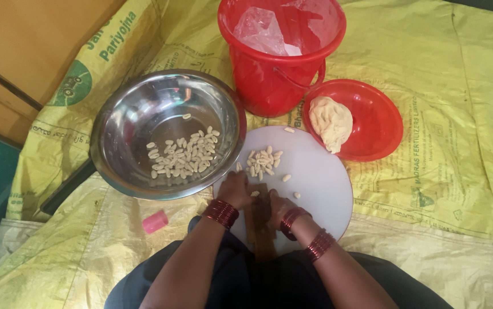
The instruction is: The person sits on the floor and repeatedly rolls small pieces of dough on a wooden board to create ridged shapes, then places them into a metal bowl. A larger lump of dough and a red bucket are nearby.
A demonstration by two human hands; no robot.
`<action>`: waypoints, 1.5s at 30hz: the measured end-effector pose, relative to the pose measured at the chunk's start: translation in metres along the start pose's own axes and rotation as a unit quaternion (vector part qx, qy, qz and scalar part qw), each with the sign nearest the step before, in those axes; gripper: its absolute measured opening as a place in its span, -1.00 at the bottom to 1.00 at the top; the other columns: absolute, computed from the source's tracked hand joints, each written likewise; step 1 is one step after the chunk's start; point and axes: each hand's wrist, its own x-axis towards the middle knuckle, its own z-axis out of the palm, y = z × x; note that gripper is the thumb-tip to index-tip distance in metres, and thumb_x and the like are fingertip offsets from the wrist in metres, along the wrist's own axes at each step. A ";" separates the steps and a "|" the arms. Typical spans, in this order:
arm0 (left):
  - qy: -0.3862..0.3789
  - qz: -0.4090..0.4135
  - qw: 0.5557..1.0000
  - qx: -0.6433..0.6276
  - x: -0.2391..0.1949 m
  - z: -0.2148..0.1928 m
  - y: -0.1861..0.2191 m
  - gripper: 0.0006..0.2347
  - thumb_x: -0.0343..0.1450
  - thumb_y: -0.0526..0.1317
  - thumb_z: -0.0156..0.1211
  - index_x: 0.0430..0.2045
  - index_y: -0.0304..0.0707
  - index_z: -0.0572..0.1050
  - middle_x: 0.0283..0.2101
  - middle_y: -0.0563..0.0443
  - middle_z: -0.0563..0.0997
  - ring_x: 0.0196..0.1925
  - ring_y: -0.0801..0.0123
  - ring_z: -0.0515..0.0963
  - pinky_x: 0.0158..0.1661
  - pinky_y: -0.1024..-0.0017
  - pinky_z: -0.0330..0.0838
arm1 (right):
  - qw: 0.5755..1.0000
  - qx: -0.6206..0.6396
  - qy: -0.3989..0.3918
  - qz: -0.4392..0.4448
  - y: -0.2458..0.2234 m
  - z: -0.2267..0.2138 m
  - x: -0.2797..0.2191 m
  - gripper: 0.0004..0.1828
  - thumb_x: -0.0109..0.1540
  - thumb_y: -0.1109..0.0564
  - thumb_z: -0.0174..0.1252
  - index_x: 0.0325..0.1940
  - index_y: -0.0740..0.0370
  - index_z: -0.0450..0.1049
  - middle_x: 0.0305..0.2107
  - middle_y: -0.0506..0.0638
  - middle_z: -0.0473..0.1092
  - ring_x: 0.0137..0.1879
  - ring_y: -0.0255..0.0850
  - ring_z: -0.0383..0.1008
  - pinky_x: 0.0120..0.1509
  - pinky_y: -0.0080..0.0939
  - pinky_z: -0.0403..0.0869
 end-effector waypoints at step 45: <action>-0.082 -0.112 0.990 0.003 -0.016 -0.002 0.019 -0.37 0.16 -0.11 0.58 -0.01 -0.25 0.29 0.11 -0.36 0.33 0.18 -0.30 0.45 0.14 0.04 0.44 | 1.000 0.009 0.028 -0.001 0.009 -0.001 0.008 0.02 -0.19 -0.21 0.60 0.12 0.36 0.30 0.02 0.26 0.47 0.21 0.07 0.50 0.27 -0.05 0.49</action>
